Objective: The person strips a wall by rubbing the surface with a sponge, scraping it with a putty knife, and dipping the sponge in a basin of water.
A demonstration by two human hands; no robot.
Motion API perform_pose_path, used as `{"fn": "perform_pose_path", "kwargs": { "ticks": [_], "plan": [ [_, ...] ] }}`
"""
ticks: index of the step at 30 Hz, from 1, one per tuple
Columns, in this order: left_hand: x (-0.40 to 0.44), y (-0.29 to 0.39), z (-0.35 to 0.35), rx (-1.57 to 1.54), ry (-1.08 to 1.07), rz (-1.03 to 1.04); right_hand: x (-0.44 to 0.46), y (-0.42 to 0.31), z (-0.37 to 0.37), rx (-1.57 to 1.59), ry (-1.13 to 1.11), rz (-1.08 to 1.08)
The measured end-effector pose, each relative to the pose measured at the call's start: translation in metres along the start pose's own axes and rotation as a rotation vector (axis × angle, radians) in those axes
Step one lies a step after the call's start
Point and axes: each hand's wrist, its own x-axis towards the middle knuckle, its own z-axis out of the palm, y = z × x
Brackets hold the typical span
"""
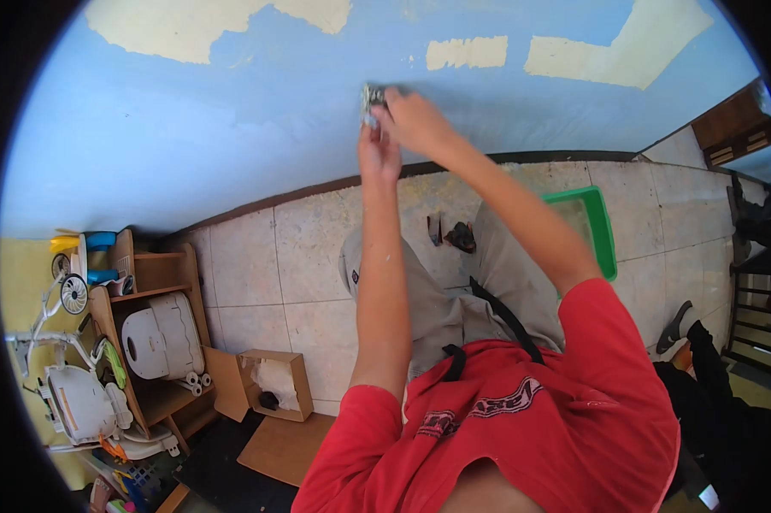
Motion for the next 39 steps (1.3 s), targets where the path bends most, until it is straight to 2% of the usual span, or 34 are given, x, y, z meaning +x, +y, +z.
{"fn": "perform_pose_path", "kwargs": {
  "ticks": [1,3,4,5,7,8,9,10,12,13,15,16,18,19,20,21,22,24,26,28,30,32,33,35,36,38,39],
  "plan": [
    [-0.003,0.015,-0.024,0.106,0.086,0.053,-0.013,0.003,0.016,0.112,-0.027,-0.049],
    [-0.031,0.038,-0.054,0.326,0.219,0.085,-0.052,0.007,0.042,0.847,-0.393,0.382],
    [-0.046,0.043,-0.062,0.443,0.256,0.063,-0.072,0.014,0.058,0.997,-0.421,0.466],
    [-0.055,0.041,-0.082,0.5,0.248,-0.054,-0.094,0.023,0.073,1.149,-0.438,0.558],
    [-0.069,0.033,-0.095,0.698,0.231,-0.22,-0.138,0.036,0.091,1.148,-0.358,0.825],
    [-0.07,0.033,-0.09,0.855,0.207,-0.273,-0.159,0.043,0.1,1.007,-0.351,0.899],
    [-0.059,0.031,-0.108,1.104,0.28,-0.217,-0.176,0.053,0.103,0.862,-0.335,0.98],
    [-0.049,0.027,-0.127,1.347,0.35,-0.154,-0.188,0.061,0.099,0.846,-0.294,1.003],
    [-0.053,0.029,-0.116,1.36,0.378,-0.026,-0.209,0.07,0.095,0.899,-0.22,1.01],
    [-0.054,0.03,-0.112,1.358,0.357,-0.027,-0.218,0.08,0.099,0.892,-0.2,1.009],
    [-0.055,0.037,-0.108,1.167,0.418,-0.086,-0.222,0.086,0.102,-0.05,-0.118,0.478],
    [-0.053,0.041,-0.11,1.169,0.417,-0.086,-0.221,0.085,0.099,0.306,-0.072,0.594],
    [-0.047,0.048,-0.114,1.146,0.384,-0.236,-0.215,0.079,0.098,0.333,-0.021,0.563],
    [-0.038,0.046,-0.138,1.142,0.386,-0.233,-0.216,0.08,0.093,0.354,0.03,0.53],
    [-0.019,0.041,-0.177,1.41,0.181,-0.015,-0.215,0.081,0.085,0.354,0.027,0.527],
    [-0.015,0.041,-0.203,1.662,-0.026,0.213,-0.215,0.078,0.082,0.165,0.061,0.502],
    [-0.019,0.044,-0.202,1.79,-0.033,0.254,-0.21,0.073,0.082,-0.014,0.095,0.466],
    [-0.022,0.047,-0.189,1.935,-0.034,0.34,-0.2,0.077,0.078,0.797,-0.068,0.873],
    [-0.034,0.047,-0.165,1.899,-0.056,0.427,-0.203,0.094,0.087,1.013,-0.203,0.91],
    [-0.052,0.051,-0.137,1.868,-0.025,0.411,-0.201,0.086,0.082,1.095,-0.159,0.906],
    [-0.07,0.039,-0.106,1.943,-0.129,0.687,-0.201,0.082,0.081,1.183,-0.199,0.919],
    [-0.101,0.021,-0.065,2.208,-0.419,0.729,-0.198,0.076,0.079,1.256,-0.207,0.939],
    [-0.113,0.011,-0.057,2.22,-0.416,0.719,-0.199,0.071,0.079,1.261,-0.244,0.92],
    [-0.126,-0.004,-0.05,2.603,-0.911,0.632,-0.2,0.069,0.081,1.267,-0.281,0.904],
    [-0.122,-0.005,-0.057,2.605,-0.908,0.62,-0.201,0.069,0.082,1.27,-0.296,0.894],
    [-0.103,-0.005,-0.082,2.675,-0.016,0.266,-0.204,0.067,0.084,1.274,-0.324,0.882],
    [-0.098,-0.006,-0.098,2.677,-0.011,0.261,-0.206,0.068,0.082,1.251,-0.313,0.909]
  ]
}}
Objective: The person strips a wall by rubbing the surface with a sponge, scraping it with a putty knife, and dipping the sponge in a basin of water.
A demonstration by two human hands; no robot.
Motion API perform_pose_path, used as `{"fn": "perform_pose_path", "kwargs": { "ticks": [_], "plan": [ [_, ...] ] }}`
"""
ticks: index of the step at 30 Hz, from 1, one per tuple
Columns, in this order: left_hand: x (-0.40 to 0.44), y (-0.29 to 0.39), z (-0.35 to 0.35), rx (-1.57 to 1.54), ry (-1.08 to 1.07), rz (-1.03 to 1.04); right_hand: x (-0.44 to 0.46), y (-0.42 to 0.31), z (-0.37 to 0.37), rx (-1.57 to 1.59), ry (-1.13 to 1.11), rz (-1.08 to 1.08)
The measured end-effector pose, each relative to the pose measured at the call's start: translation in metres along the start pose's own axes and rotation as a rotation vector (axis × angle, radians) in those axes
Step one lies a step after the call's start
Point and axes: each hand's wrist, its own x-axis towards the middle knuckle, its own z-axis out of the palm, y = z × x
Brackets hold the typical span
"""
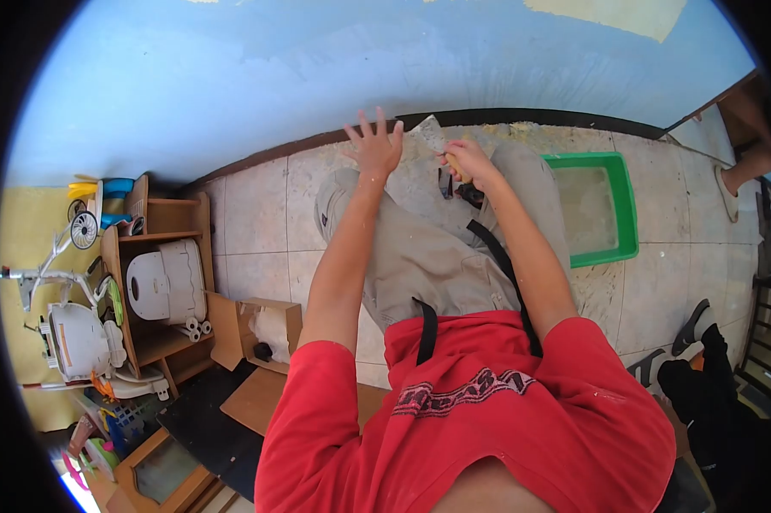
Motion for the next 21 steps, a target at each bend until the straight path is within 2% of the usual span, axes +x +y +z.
{"fn": "perform_pose_path", "kwargs": {
  "ticks": [2,3,4,6,7,8,10,11,14,15,16,18,19,21],
  "plan": [
    [0.005,-0.009,0.019,-0.3,0.258,-0.009,0.0,-0.007,-0.004,-0.011,0.025,0.006],
    [-0.006,-0.001,-0.005,-0.224,0.19,0.241,-0.002,-0.008,-0.005,-0.03,0.009,0.019],
    [-0.007,0.0,-0.006,-0.219,0.184,0.242,-0.002,-0.007,-0.006,-0.044,-0.005,0.031],
    [-0.004,0.002,-0.002,0.017,-0.063,0.313,0.001,-0.007,-0.007,-0.047,0.029,0.012],
    [-0.001,0.0,0.002,-0.036,-0.153,0.011,0.001,-0.005,-0.008,-0.056,0.063,-0.001],
    [0.0,-0.001,0.006,-0.037,-0.153,0.01,0.003,-0.006,-0.01,-0.056,0.063,-0.001],
    [0.0,-0.004,0.012,-0.387,0.191,0.284,0.004,-0.005,-0.014,-0.004,0.086,0.009],
    [0.002,-0.005,0.014,-0.383,0.183,0.295,0.006,-0.005,-0.015,0.008,0.092,0.01],
    [0.015,-0.02,0.045,0.0,0.031,0.144,0.01,0.0,-0.016,-0.027,0.082,-0.021],
    [-0.002,0.004,-0.004,-0.109,-0.046,-0.136,0.01,0.0,-0.017,-0.057,0.1,-0.01],
    [-0.004,0.005,-0.006,-0.11,-0.046,-0.13,0.01,0.0,-0.018,-0.087,0.118,0.005],
    [-0.006,0.0,-0.007,-0.242,0.048,0.537,0.006,-0.002,-0.013,-0.134,0.108,-0.001],
    [-0.005,0.001,-0.005,-0.24,0.044,0.539,0.004,-0.004,-0.01,-0.184,0.093,-0.008],
    [-0.004,0.004,0.002,-0.043,-0.086,0.357,-0.001,-0.005,-0.005,-0.246,0.068,0.017]
  ]
}}
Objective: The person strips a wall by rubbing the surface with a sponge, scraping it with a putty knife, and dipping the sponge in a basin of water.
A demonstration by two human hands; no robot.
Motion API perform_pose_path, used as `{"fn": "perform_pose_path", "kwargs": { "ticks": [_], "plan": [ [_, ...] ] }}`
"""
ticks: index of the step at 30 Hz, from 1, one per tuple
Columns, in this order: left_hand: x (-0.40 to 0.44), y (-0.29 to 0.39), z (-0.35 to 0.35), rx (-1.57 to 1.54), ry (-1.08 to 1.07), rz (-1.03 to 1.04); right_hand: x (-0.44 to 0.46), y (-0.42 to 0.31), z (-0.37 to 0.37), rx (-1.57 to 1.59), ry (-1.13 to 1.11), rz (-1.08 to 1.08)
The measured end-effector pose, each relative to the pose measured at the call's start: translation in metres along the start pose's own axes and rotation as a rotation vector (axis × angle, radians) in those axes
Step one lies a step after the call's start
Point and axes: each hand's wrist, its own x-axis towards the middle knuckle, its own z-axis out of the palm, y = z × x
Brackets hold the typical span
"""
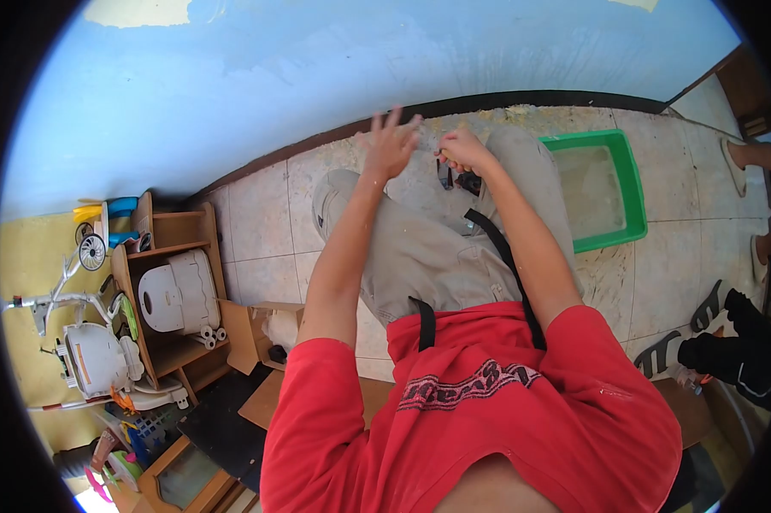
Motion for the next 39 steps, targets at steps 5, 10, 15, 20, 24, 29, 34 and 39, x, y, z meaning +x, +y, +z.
{"fn": "perform_pose_path", "kwargs": {
  "ticks": [5,10,15,20,24,29,34,39],
  "plan": [
    [-0.003,-0.007,0.004,-0.037,0.133,-0.064,0.004,0.0,0.003,-0.022,0.009,0.044],
    [0.018,-0.058,0.046,-0.376,-0.015,-0.592,0.008,0.001,-0.006,-0.031,0.098,-0.039],
    [0.018,-0.064,0.086,-0.349,-0.231,-0.193,0.053,0.047,-0.012,-0.243,0.392,-0.262],
    [0.015,-0.049,0.061,-0.573,-0.29,-0.324,-0.01,-0.026,-0.008,-0.126,0.34,-0.191],
    [0.022,-0.048,0.071,-0.652,-0.317,-0.254,-0.044,-0.119,-0.011,0.06,0.015,-0.475],
    [0.023,-0.044,0.069,-0.736,-0.395,-0.228,-0.079,-0.251,0.001,0.274,-0.064,-0.882],
    [0.029,-0.046,0.072,-0.802,-0.368,-0.226,-0.017,-0.15,-0.018,0.307,0.118,-0.623],
    [0.032,-0.047,0.072,-0.727,-0.34,-0.211,0.029,0.015,-0.008,0.027,0.292,-0.119]
  ]
}}
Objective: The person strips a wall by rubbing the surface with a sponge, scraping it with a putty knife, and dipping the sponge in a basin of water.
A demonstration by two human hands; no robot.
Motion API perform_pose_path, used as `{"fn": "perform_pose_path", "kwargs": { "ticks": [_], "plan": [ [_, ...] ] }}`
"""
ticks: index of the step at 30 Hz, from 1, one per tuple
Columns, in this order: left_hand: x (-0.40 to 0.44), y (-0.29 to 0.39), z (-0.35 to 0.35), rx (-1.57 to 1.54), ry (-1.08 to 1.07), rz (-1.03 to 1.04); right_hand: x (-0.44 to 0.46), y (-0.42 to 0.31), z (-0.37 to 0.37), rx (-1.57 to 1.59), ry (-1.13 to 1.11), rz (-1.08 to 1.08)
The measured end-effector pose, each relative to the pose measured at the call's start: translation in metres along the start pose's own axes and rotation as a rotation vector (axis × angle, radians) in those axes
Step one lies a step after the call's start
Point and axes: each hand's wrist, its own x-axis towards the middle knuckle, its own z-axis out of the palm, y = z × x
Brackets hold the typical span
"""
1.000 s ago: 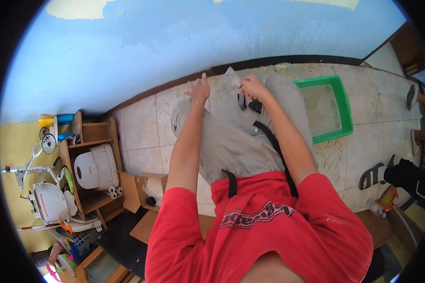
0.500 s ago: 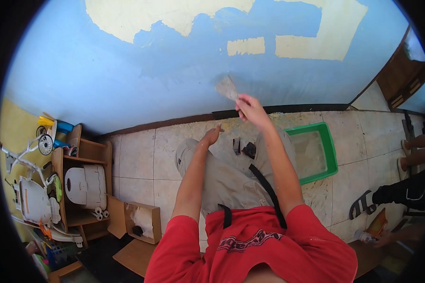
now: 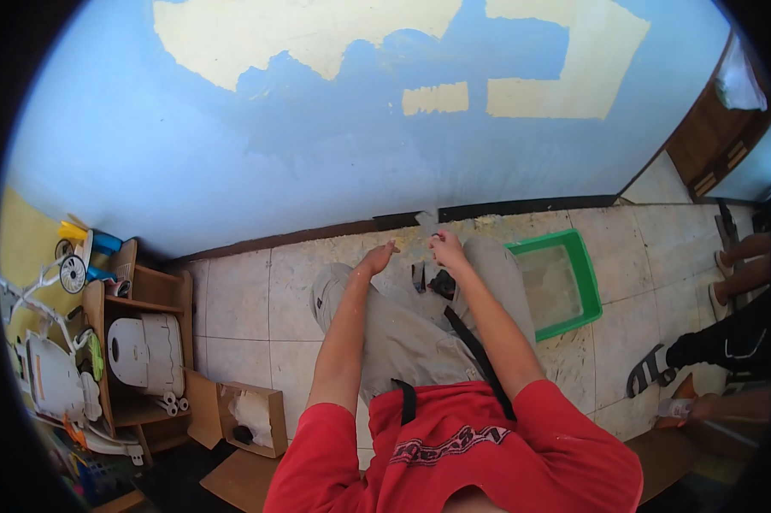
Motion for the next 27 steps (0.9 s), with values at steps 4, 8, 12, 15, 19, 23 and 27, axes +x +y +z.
{"fn": "perform_pose_path", "kwargs": {
  "ticks": [4,8,12,15,19,23,27],
  "plan": [
    [-0.006,-0.001,0.006,-0.001,-0.072,-0.024,-0.029,-0.043,0.011,0.301,-0.273,-0.063],
    [-0.013,-0.006,0.005,0.106,-0.049,0.069,-0.038,-0.058,-0.011,0.217,-0.379,-0.152],
    [-0.02,-0.002,0.006,0.241,-0.066,0.102,-0.055,-0.099,-0.037,0.39,-0.37,-0.25],
    [-0.017,0.006,0.014,0.21,-0.1,0.075,-0.063,-0.138,-0.059,0.3,-0.225,-0.345],
    [-0.021,0.089,0.016,-0.329,-0.019,0.117,-0.057,-0.191,-0.099,-0.168,-0.08,-0.51],
    [-0.014,0.238,0.009,-1.448,-0.082,0.359,-0.027,-0.235,-0.12,-0.918,0.213,-0.802],
    [0.02,0.325,0.003,-1.878,-0.125,0.453,-0.028,-0.277,-0.112,-1.234,0.361,-0.865]
  ]
}}
